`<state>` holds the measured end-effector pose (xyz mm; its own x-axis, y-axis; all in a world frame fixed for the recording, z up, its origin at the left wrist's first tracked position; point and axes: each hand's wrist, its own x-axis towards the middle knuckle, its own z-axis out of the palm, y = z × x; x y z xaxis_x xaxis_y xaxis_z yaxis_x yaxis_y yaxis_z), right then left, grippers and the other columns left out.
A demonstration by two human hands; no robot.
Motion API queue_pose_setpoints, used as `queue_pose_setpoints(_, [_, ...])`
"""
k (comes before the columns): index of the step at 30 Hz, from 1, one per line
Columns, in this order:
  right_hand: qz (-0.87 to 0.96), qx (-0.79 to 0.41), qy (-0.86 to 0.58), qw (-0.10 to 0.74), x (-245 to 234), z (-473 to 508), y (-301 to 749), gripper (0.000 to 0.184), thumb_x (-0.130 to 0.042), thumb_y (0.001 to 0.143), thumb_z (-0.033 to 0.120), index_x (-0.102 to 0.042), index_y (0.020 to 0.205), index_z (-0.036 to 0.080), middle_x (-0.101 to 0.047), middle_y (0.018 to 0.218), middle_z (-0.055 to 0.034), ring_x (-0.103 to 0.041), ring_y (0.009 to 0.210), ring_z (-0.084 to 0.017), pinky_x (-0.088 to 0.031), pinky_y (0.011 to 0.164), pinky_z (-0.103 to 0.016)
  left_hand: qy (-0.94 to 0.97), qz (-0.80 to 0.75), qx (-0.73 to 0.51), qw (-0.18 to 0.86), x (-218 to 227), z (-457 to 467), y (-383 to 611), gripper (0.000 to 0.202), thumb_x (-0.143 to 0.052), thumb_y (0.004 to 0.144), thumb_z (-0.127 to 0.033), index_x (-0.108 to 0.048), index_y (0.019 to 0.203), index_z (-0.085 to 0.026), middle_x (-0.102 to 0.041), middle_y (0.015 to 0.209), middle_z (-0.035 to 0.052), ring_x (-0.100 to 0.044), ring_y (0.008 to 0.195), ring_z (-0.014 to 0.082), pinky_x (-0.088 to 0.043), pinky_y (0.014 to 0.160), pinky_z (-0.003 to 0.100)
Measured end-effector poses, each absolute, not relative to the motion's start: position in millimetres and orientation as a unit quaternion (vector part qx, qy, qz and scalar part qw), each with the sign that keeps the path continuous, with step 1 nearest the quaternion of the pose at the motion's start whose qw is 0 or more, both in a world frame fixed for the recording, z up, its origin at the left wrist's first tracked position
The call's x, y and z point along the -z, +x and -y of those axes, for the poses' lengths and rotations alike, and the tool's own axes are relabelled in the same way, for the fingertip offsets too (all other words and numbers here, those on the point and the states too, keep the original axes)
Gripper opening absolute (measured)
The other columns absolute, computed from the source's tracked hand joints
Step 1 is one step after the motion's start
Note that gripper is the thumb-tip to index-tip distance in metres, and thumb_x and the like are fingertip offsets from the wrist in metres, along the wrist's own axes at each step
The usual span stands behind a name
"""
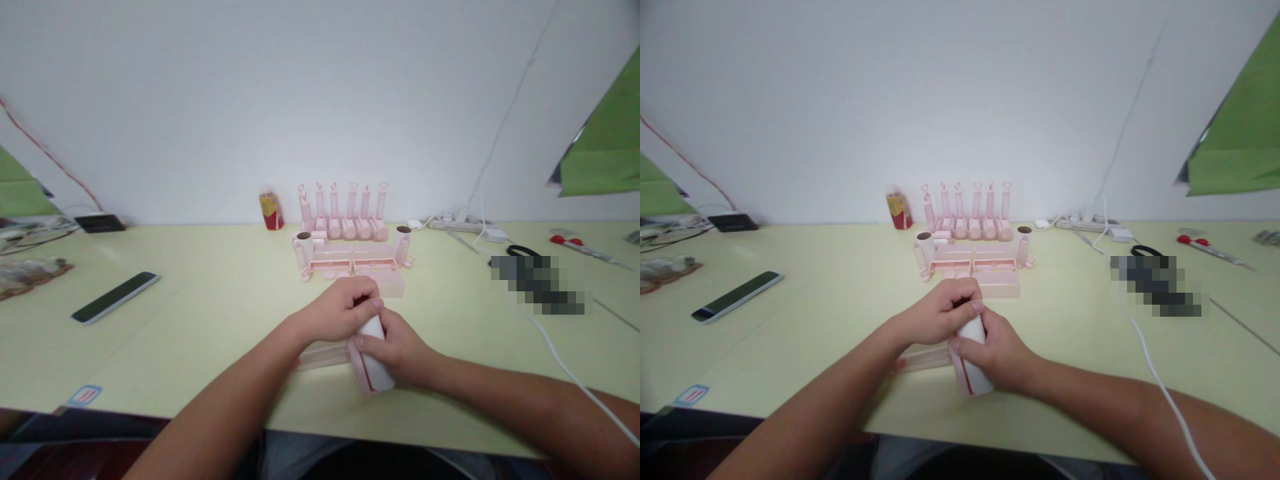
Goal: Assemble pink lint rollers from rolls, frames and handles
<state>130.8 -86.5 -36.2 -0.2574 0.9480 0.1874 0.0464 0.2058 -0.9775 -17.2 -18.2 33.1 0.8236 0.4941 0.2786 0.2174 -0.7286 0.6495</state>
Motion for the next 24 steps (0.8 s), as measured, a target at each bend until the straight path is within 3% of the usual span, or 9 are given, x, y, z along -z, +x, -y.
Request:
queue_pose_setpoints(8, [0.584, -0.546, -0.404, 0.443, 46, 79, 130, 0.035, -0.071, 0.073, 0.037, -0.062, 0.097, 0.014, -0.063, 0.079, -0.0018, -0.053, 0.069, -0.016, -0.043, 0.061, -0.026, 0.889, -0.206, -0.172, 0.372, -27, 8, -18, 0.027, -0.046, 0.091, -0.033, -0.047, 0.070, -0.016, -0.044, 0.067, -0.0024, -0.041, 0.064, 0.0114, -0.030, 0.058, 0.024])
queue_pose_setpoints(12, [0.533, -0.631, -0.370, 0.425, 50, 77, 128, 0.031, -0.073, 0.069, 0.038, -0.061, 0.086, 0.014, -0.060, 0.067, 0.0002, -0.052, 0.057, -0.014, -0.040, 0.053, -0.024, 0.874, -0.213, -0.153, 0.408, -26, 5, -18, 0.028, -0.048, 0.089, -0.032, -0.044, 0.066, -0.017, -0.040, 0.064, -0.0033, -0.037, 0.061, 0.0104, -0.028, 0.055, 0.023])
queue_pose_setpoints(24, [0.431, -0.739, -0.343, 0.388, 46, 75, 131, 0.039, -0.078, 0.064, 0.038, -0.060, 0.087, 0.013, -0.068, 0.066, -0.0045, -0.063, 0.054, -0.017, -0.045, 0.049, -0.025, 0.784, -0.283, -0.142, 0.533, -14, -3, -12, 0.034, -0.060, 0.075, -0.038, -0.039, 0.058, -0.017, -0.033, 0.056, -0.0052, -0.028, 0.053, 0.0078, -0.021, 0.047, 0.023])
